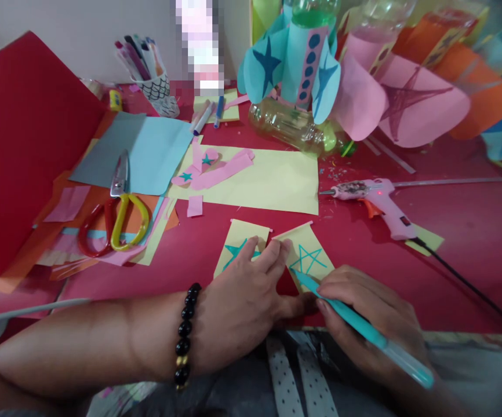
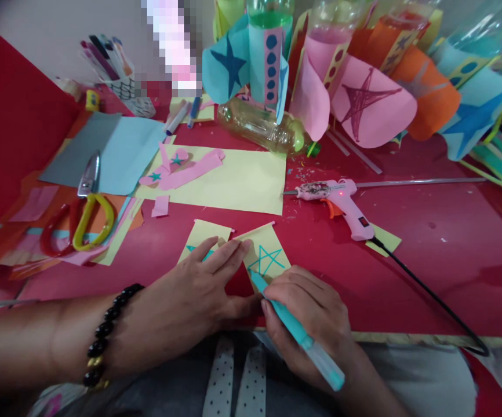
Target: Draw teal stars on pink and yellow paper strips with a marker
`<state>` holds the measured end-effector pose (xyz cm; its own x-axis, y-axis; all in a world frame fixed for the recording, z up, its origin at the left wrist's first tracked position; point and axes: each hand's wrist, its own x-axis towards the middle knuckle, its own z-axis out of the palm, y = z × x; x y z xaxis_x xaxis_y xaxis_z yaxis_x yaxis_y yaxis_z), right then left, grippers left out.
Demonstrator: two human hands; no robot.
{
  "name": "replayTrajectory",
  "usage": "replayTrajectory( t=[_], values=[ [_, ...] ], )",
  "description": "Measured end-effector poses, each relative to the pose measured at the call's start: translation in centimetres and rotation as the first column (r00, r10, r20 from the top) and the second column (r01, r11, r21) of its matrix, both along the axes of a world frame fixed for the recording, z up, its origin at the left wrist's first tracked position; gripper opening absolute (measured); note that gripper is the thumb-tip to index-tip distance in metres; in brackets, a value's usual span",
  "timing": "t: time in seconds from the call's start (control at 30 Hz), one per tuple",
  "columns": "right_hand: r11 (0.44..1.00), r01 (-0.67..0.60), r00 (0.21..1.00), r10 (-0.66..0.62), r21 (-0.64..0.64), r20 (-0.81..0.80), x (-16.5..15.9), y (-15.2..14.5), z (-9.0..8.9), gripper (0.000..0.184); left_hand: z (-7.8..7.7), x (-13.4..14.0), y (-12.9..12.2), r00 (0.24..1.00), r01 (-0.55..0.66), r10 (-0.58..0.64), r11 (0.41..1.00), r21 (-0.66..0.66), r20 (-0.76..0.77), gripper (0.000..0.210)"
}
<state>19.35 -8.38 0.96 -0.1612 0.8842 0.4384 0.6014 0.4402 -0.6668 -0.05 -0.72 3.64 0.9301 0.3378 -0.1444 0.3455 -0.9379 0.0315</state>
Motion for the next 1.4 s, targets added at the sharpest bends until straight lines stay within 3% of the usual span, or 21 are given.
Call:
replayTrajectory(
  t=[0.53,1.0,1.4],
  values=[
    [0.988,0.135,0.990,-0.138,0.077,0.029,0.3,-0.6,-0.2,0.017,0.1,0.0,0.1,1.000,-0.005,0.005,1.000,-0.008,-0.009,0.044],
    [0.936,0.325,0.940,-0.335,0.139,0.061,0.7,-1.2,-0.5,0.015,0.1,-0.1,0.0,1.000,0.001,-0.001,1.000,-0.011,-0.003,0.045],
    [0.850,0.527,0.845,-0.526,0.019,0.093,0.2,-1.9,0.2,0.010,0.1,-0.1,0.1,1.000,0.006,-0.006,0.999,-0.033,-0.020,0.043]
  ],
)
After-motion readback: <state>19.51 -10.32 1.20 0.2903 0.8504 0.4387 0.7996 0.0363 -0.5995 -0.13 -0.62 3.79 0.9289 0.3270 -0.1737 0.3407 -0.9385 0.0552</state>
